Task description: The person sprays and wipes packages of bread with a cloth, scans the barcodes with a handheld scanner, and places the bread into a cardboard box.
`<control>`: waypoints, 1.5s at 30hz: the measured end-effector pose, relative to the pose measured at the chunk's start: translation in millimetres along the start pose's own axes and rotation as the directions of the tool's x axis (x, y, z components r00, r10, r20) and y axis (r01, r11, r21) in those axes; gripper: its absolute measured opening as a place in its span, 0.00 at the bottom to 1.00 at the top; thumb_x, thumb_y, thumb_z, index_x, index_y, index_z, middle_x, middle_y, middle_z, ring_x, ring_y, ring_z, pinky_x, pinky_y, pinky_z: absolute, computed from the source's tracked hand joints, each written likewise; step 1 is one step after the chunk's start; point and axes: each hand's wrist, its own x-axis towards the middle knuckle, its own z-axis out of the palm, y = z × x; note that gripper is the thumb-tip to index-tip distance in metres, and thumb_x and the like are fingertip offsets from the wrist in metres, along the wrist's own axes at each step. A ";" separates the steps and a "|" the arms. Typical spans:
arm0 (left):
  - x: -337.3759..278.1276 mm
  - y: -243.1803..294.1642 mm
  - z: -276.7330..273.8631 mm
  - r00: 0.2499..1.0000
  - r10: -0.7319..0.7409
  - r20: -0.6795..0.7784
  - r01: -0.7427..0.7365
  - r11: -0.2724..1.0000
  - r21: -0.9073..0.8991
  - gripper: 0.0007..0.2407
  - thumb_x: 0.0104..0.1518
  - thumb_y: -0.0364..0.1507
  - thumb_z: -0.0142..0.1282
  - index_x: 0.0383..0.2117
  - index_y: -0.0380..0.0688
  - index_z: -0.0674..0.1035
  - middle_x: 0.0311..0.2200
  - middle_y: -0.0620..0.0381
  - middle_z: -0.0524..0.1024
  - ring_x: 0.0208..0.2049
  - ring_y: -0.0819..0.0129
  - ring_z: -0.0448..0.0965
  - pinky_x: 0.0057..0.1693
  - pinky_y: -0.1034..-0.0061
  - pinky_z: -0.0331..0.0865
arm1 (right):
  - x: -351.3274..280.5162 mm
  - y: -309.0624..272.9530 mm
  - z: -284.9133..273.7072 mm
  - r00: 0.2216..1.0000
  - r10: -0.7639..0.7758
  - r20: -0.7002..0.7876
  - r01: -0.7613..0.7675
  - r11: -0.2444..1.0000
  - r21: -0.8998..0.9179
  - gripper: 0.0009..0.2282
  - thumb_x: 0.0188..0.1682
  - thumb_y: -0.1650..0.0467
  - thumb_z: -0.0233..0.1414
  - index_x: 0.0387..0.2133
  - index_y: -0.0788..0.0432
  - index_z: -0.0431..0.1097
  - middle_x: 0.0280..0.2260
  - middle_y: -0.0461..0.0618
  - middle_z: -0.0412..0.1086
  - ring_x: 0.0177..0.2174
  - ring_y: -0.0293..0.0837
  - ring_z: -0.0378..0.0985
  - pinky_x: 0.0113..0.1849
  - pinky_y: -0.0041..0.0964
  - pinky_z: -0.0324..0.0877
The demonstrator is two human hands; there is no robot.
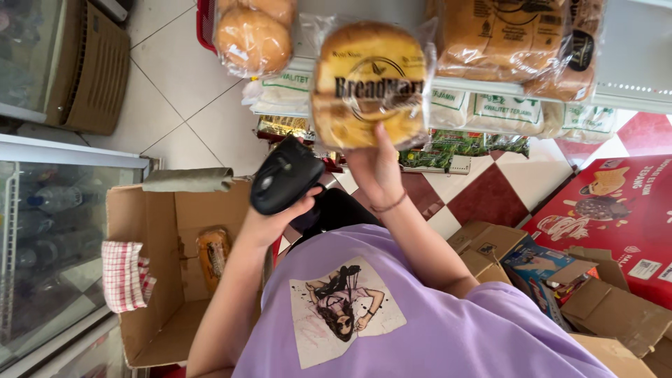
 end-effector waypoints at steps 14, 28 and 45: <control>69.6 -57.2 27.7 0.927 0.201 -0.318 -0.082 0.933 0.352 0.12 0.56 0.21 0.68 0.44 0.37 0.79 0.36 0.61 0.77 0.37 0.75 0.76 0.46 0.78 0.72 | 39.5 -20.7 -21.1 1.000 0.011 -0.016 -0.011 1.000 -0.019 0.09 0.57 0.71 0.54 0.47 0.60 0.64 0.48 0.52 0.68 0.51 0.50 0.70 0.54 0.43 0.64; 110.3 -81.8 38.9 0.904 0.245 -0.350 -0.124 0.934 0.334 0.11 0.57 0.22 0.66 0.44 0.36 0.79 0.36 0.60 0.79 0.37 0.75 0.78 0.46 0.78 0.73 | 58.0 -49.7 3.9 0.963 -0.030 -0.267 0.003 0.995 -0.103 0.10 0.54 0.70 0.54 0.44 0.63 0.64 0.45 0.51 0.68 0.54 0.51 0.72 0.57 0.42 0.69; 39.6 -61.7 26.4 0.899 0.247 -0.362 -0.105 0.924 0.368 0.13 0.52 0.23 0.70 0.42 0.37 0.79 0.34 0.58 0.82 0.35 0.73 0.82 0.45 0.77 0.76 | 75.1 -48.9 -19.8 0.973 -0.113 -0.201 0.067 0.973 -0.221 0.10 0.56 0.67 0.54 0.46 0.60 0.67 0.45 0.51 0.68 0.52 0.50 0.71 0.56 0.45 0.71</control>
